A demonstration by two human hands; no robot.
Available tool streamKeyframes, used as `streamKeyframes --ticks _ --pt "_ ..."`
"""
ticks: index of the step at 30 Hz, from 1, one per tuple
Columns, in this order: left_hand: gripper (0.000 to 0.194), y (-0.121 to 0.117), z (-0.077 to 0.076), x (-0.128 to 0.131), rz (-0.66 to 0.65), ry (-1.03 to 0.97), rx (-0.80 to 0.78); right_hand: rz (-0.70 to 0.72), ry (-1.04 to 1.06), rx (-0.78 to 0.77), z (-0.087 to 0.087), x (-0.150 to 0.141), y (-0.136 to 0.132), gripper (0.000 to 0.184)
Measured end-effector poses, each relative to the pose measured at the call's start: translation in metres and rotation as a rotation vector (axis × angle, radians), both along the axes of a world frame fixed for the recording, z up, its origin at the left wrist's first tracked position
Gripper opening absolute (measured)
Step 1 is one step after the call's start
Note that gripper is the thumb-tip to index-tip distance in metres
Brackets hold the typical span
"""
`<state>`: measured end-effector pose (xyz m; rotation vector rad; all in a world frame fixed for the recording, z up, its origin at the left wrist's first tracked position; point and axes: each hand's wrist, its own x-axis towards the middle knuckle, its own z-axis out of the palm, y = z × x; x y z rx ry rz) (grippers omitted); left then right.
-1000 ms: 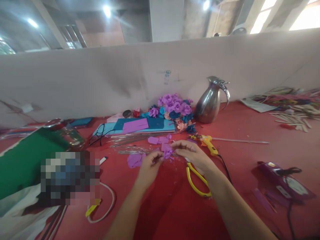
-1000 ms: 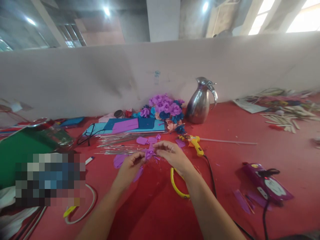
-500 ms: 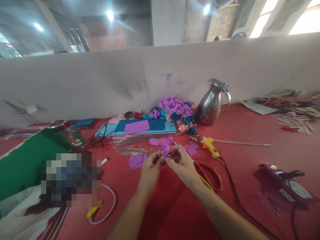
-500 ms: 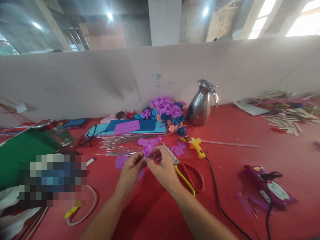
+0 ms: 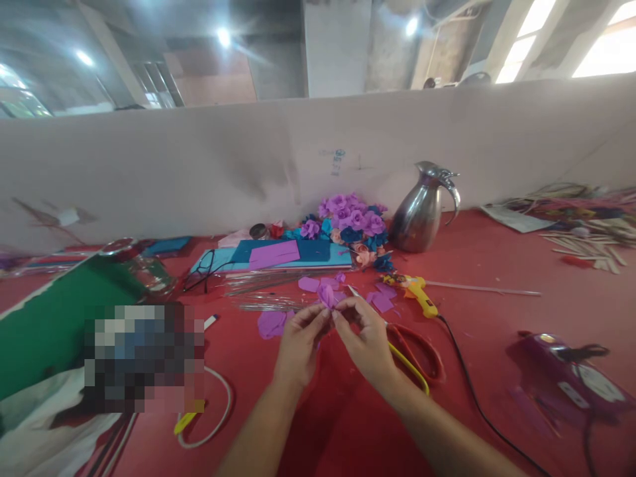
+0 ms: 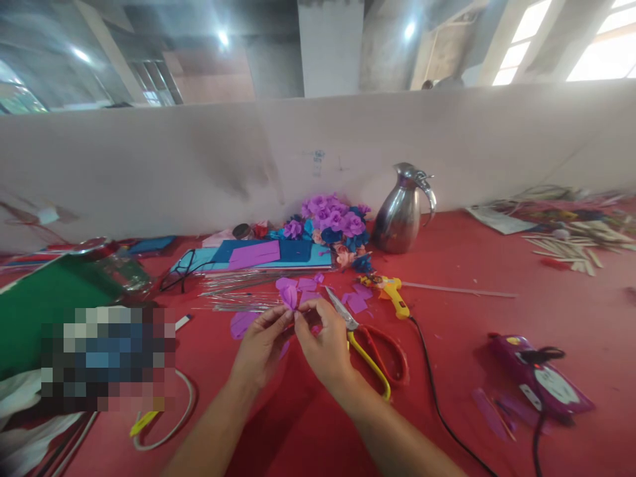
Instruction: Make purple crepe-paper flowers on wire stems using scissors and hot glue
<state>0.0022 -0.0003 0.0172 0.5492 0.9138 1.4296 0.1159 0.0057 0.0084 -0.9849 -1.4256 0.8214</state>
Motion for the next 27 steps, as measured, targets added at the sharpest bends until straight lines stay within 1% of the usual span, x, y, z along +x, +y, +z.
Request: streamKeyframes --ticks 3,8,13,17,23,27 --pt "0.023 -0.0001 -0.0001 0.0005 -0.001 -0.004 0.015 0.003 -0.007 0.015 0.0008 -0.0017 -0.0015 0.006" --pt "0.022 -0.0007 -0.0019 0.0034 -0.019 0.030 0.035 -0.034 -0.016 0.020 0.0037 -0.0039 -0.0027 0.005" --pt "0.022 -0.0009 -0.0049 0.0046 0.010 0.034 0.040 -0.032 0.008 0.041 0.0072 -0.0022 -0.0038 0.008" --pt "0.019 -0.0006 -0.0072 0.0038 0.022 0.049 0.062 -0.026 0.008 0.073 0.0088 -0.0015 -0.0046 0.010" --pt "0.017 -0.0003 -0.0073 0.0027 0.062 0.076 0.063 -0.064 -0.065 0.181 0.0067 -0.0011 -0.0053 0.009" --pt "0.014 -0.0010 -0.0056 0.0025 0.053 0.114 0.097 -0.102 -0.119 0.256 0.0040 -0.0005 -0.0052 0.010"
